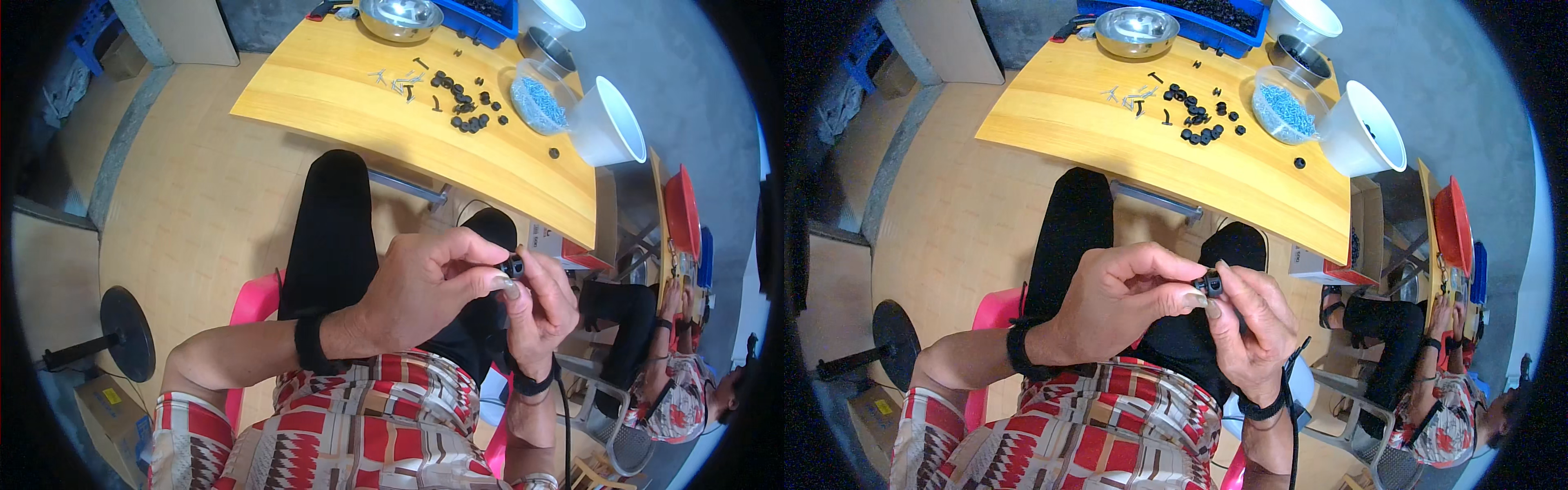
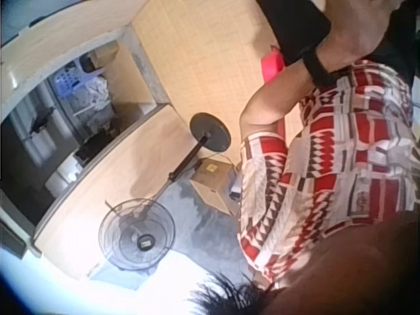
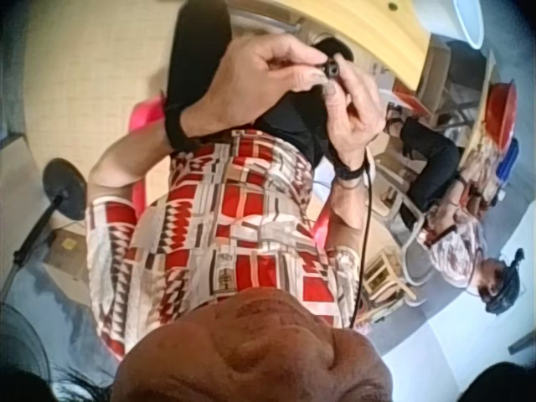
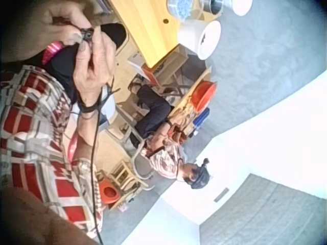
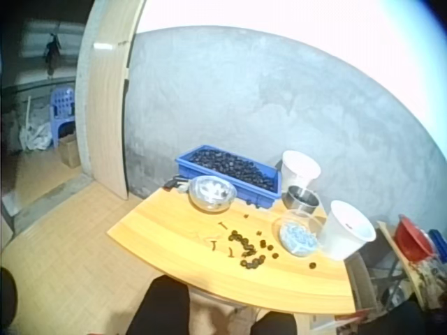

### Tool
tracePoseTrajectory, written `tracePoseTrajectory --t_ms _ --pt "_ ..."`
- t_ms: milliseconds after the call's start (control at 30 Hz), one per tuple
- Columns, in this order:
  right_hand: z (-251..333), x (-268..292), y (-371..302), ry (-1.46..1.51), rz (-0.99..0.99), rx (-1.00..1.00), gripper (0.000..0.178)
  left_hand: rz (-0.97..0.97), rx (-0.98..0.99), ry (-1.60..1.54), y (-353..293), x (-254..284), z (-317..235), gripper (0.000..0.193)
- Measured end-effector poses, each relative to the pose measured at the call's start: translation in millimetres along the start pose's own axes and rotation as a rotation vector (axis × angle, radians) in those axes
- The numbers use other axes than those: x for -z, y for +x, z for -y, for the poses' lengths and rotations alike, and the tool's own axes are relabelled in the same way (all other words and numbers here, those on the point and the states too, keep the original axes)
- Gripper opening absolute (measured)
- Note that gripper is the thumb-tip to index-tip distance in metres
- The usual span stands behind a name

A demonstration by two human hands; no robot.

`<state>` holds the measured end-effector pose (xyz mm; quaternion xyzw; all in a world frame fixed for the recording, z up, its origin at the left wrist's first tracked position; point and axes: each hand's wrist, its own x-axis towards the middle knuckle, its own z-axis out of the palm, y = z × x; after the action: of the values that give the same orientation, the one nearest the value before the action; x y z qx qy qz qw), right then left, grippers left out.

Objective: Assembling small black plastic components by hand at a workshop table.

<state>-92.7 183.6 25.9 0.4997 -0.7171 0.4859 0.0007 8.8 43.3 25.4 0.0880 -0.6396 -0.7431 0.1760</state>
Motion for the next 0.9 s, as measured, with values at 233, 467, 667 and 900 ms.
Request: tracePoseTrajectory --t_ms 233,467,667,900 --pt "10 -10 3 -0.193 -0.04 0.066 0.045 0.017 0.233 -0.319 3 4 13 0.022" --pt "9 -10 3 -0.26 -0.049 0.13 0.046 -0.001 0.311 -0.427 3 2 12 0.022" --pt "11 -8 4 -0.228 -0.061 0.126 0.046 -0.01 0.204 -0.306 2 0 9 0.022" --pt "11 -9 6 -0.276 -0.047 0.166 0.045 -0.013 0.328 -0.384 0 0 16 0.023"
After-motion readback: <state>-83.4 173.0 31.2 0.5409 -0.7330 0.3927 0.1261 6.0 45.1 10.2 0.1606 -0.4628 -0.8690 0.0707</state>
